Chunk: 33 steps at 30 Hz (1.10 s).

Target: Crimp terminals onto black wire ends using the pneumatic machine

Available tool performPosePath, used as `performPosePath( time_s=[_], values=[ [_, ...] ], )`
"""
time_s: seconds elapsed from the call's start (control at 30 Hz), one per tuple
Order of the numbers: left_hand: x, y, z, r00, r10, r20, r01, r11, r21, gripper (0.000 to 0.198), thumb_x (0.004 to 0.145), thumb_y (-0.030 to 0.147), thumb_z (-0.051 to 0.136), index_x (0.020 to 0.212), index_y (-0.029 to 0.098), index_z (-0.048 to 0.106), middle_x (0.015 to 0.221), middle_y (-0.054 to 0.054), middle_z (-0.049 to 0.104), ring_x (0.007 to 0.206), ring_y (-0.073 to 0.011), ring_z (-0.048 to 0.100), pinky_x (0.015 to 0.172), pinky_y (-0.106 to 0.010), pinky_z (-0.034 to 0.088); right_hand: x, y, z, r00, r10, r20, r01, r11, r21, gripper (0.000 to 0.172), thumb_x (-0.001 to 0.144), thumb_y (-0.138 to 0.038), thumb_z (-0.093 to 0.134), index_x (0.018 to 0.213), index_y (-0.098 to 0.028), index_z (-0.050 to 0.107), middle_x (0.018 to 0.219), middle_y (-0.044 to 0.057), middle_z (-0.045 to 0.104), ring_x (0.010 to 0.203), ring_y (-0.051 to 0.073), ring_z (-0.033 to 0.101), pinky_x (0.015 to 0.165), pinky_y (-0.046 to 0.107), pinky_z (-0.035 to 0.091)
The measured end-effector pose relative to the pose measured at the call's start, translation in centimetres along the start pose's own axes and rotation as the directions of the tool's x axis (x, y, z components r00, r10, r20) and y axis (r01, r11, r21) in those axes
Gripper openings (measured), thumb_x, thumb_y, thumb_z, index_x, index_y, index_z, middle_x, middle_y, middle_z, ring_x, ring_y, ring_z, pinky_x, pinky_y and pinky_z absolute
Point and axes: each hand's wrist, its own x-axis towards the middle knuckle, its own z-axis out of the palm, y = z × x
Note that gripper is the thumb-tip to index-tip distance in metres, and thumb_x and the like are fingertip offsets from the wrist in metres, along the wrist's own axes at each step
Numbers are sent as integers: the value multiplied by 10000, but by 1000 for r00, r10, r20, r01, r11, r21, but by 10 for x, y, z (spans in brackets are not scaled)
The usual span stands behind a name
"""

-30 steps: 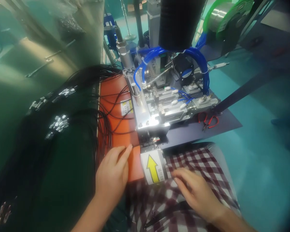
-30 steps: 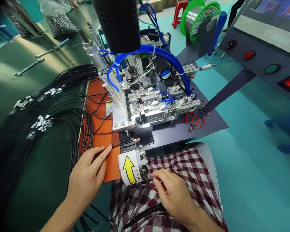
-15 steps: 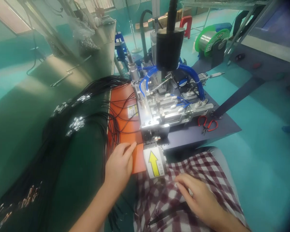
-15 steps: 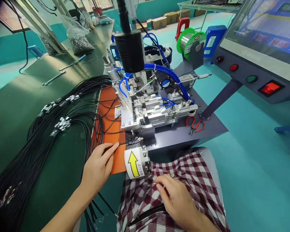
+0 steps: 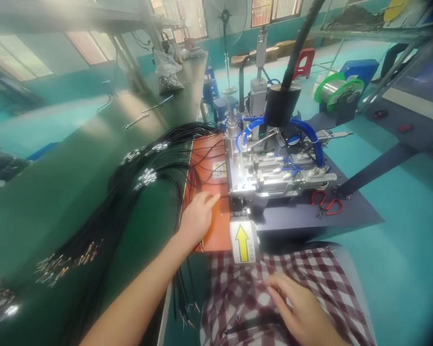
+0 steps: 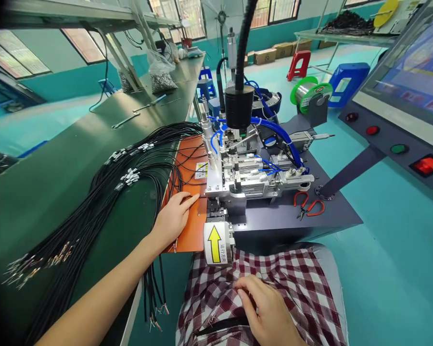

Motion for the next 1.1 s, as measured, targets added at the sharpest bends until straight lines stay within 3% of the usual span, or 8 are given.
performPosePath(
  time_s=[0.13, 0.3, 0.5, 0.67, 0.73, 0.83, 1.0, 1.1],
  values=[
    [0, -2, -1, 999, 34, -1, -33, 998, -53, 490, 853, 57, 357, 1253, 196, 604, 1163, -97, 610, 1095, -228, 552, 943, -380, 491, -1, 2, 5, 998, -53, 23, 54, 998, -36, 185, 958, -195, 391, 965, -234, 572, 874, 21, 691, 747, 151, 675, 666, 255, 518],
    [3, -10, -10, 998, 60, 21, -56, 989, -136, 536, 866, 46, 299, 1351, 159, 498, 1255, -102, 606, 1159, -200, 545, 993, -363, 460, 3, -8, 10, 994, -92, 55, 93, 995, -19, 183, 939, -165, 410, 943, -230, 581, 849, 13, 695, 729, 153, 677, 659, 258, 513],
    [18, -22, -33, 981, 113, 157, -79, 974, -211, 558, 855, 64, 316, 1369, 191, 489, 1183, -82, 667, 1062, -198, 615, 939, -358, 479, 33, -54, 15, 964, -197, 180, 202, 979, -5, 171, 907, -113, 447, 927, -217, 582, 840, 5, 653, 708, 155, 623, 633, 277, 466],
    [32, -29, -49, 947, 195, 257, -125, 956, -264, 617, 816, 53, 357, 1385, 263, 469, 1156, -22, 697, 1066, -182, 640, 925, -316, 473, 80, -99, 25, 918, -376, 124, 396, 883, -253, 229, 873, -75, 488, 1046, -186, 589, 998, 72, 613, 852, 219, 573, 706, 340, 454],
    [34, -29, -53, 934, 220, 281, -142, 952, -272, 635, 811, 53, 363, 1406, 261, 440, 1172, -22, 693, 1082, -180, 639, 916, -300, 471, 98, -112, 26, 932, -349, 102, 360, 848, -388, 354, 827, -20, 505, 1135, -179, 576, 1023, 100, 604, 867, 236, 561, 694, 344, 443],
    [35, -29, -56, 918, 245, 311, -163, 950, -266, 649, 807, 50, 363, 1422, 251, 413, 1173, -27, 693, 1103, -181, 632, 915, -297, 466, 118, -123, 25, 963, -237, 125, 267, 817, -510, 404, 764, -11, 555, 1135, -169, 583, 979, 123, 594, 858, 260, 555, 676, 354, 425],
    [40, -29, -63, 889, 260, 377, -177, 954, -240, 644, 810, 48, 345, 1420, 244, 414, 1150, -34, 704, 1100, -187, 627, 903, -313, 469, 132, -121, 17, 950, -197, 241, 297, 805, -513, 337, 633, 1, 649, 939, -137, 621, 908, 114, 600, 841, 248, 561, 643, 319, 386],
    [45, -29, -68, 871, 261, 416, -178, 957, -227, 620, 819, 67, 349, 1408, 241, 433, 1150, -41, 704, 1102, -212, 622, 917, -352, 463, 134, -115, 11, 938, -223, 267, 330, 814, -478, 238, 675, 11, 609, 848, -151, 624, 859, 83, 614, 787, 202, 568, 625, 296, 359]
  ],
)
